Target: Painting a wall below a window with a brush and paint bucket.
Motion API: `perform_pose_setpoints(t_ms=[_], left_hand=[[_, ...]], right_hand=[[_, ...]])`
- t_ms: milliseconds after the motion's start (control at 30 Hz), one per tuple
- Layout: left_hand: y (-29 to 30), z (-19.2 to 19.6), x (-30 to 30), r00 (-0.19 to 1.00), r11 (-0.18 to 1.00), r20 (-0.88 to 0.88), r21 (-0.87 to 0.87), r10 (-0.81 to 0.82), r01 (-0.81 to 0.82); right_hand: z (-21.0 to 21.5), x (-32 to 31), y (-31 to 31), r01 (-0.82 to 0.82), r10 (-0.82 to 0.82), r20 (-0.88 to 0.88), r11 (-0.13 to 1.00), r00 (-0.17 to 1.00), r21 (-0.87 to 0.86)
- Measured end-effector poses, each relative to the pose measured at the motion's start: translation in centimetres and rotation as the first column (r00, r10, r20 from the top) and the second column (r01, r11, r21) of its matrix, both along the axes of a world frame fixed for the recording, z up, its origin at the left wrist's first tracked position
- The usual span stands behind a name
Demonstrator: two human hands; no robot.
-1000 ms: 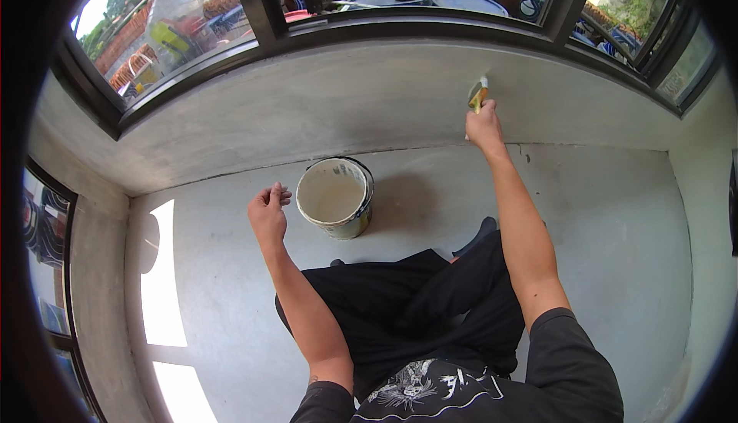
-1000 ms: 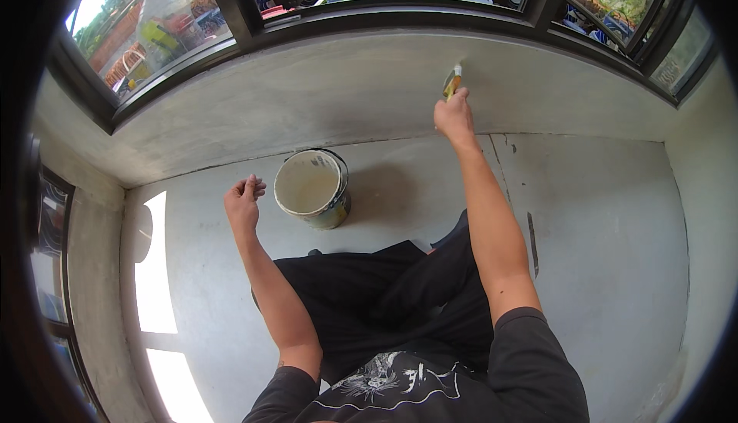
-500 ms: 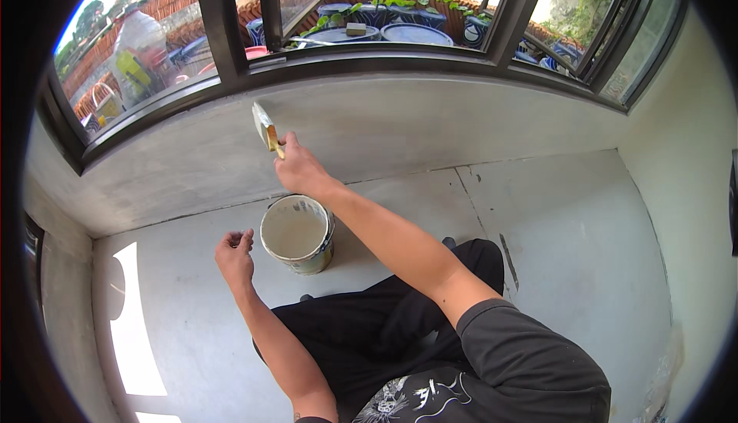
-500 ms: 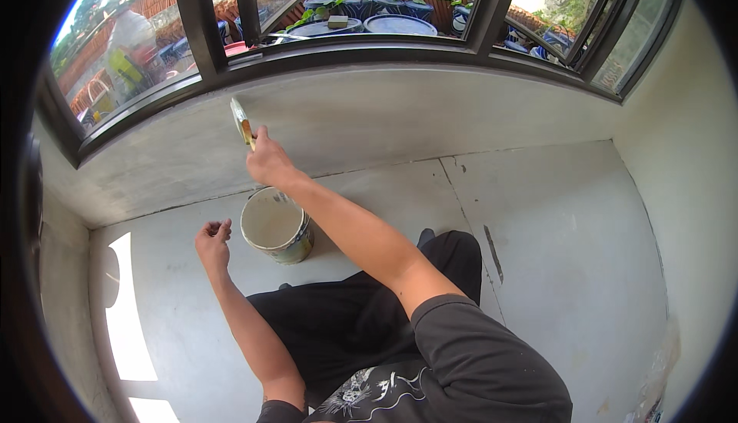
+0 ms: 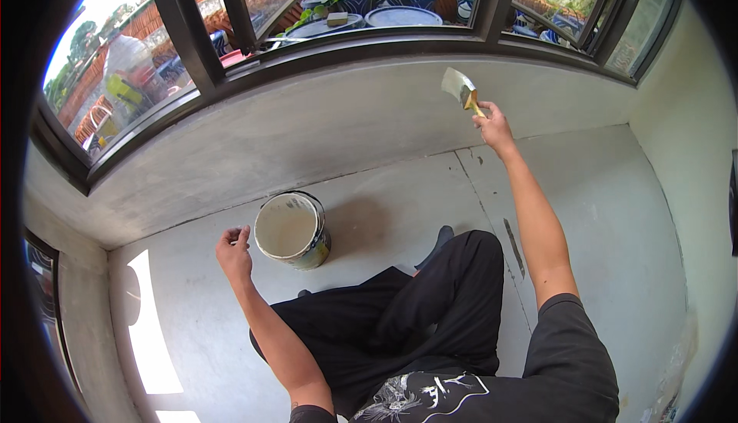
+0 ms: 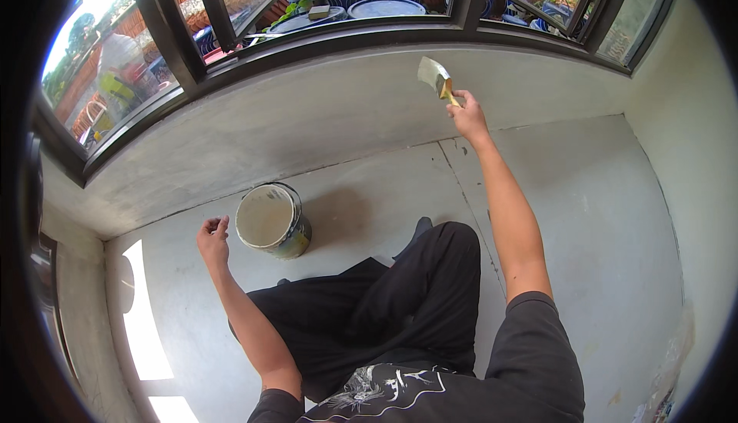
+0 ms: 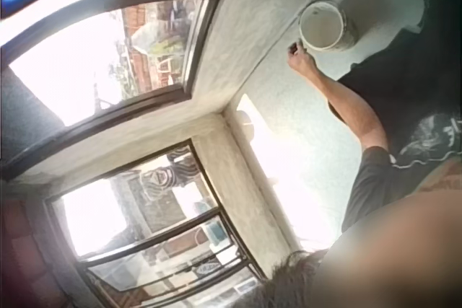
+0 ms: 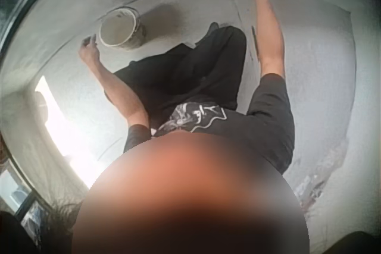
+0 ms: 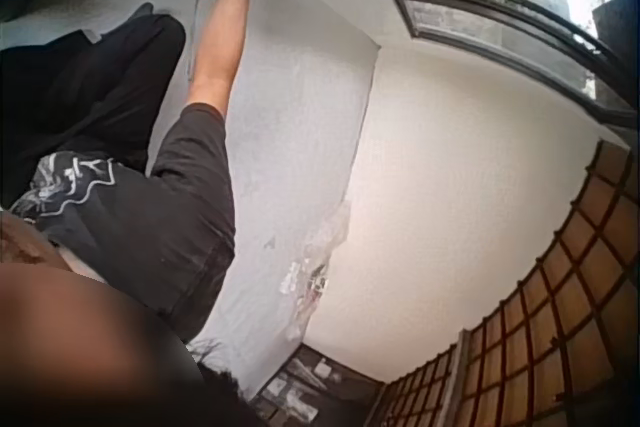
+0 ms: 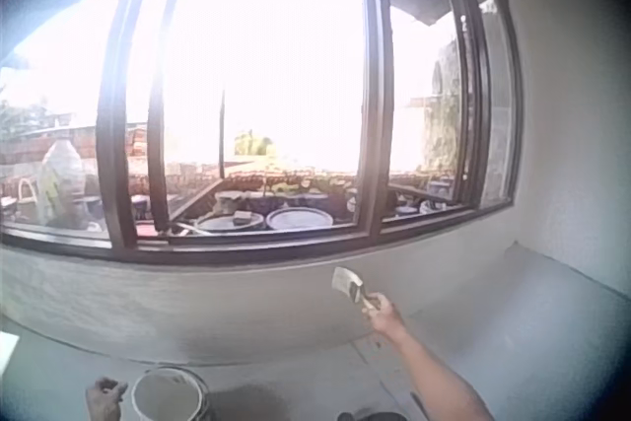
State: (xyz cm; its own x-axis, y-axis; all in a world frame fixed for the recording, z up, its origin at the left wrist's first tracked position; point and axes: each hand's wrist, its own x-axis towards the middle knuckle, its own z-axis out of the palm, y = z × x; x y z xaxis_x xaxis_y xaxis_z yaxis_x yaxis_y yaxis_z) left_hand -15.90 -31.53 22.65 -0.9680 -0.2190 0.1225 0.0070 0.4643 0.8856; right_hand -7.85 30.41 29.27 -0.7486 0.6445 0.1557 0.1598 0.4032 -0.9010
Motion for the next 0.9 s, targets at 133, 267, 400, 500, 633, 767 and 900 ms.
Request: perform_pose_setpoints(t_ms=[133,267,400,500,633,767,900], left_hand=[[0.8,0.2,-0.1,1.000,0.998,0.006,-0.054,0.014,-0.013],[1.0,-0.5,-0.2,1.000,1.000,-0.019,-0.001,0.002,-0.002],[-0.3,-1.3,-0.7,1.000,0.999,-0.009,0.051,0.001,0.000],[0.4,0.0,-0.6,0.994,1.000,0.106,-0.020,-0.007,0.009],[-0.1,1.2,0.3,0.985,0.933,0.113,-0.351,0.131,-0.083],[-0.8,3.3,3.5,0.943,0.758,-0.217,-0.562,0.251,-0.331],[5.0,16.2,11.1,0.954,0.965,-0.261,-0.248,-0.146,0.080]], right_hand=[[-0.5,0.9,1.5,0.240,-0.255,0.028,0.937,0.967,0.254],[0.5,-1.4,-3.6,0.166,-0.194,0.099,0.958,0.976,0.235],[3.1,-3.8,-14.1,0.008,-0.031,0.108,0.978,0.994,0.206],[3.6,-4.5,-18.5,-0.106,0.078,0.131,0.971,0.988,0.217],[4.2,-3.6,-20.2,-0.249,0.237,0.107,0.962,0.965,0.110],[2.5,-3.1,-14.5,-0.276,0.277,0.046,0.961,0.960,-0.032],[-0.2,-1.5,-3.9,-0.100,0.097,-0.028,0.987,0.995,-0.125]])
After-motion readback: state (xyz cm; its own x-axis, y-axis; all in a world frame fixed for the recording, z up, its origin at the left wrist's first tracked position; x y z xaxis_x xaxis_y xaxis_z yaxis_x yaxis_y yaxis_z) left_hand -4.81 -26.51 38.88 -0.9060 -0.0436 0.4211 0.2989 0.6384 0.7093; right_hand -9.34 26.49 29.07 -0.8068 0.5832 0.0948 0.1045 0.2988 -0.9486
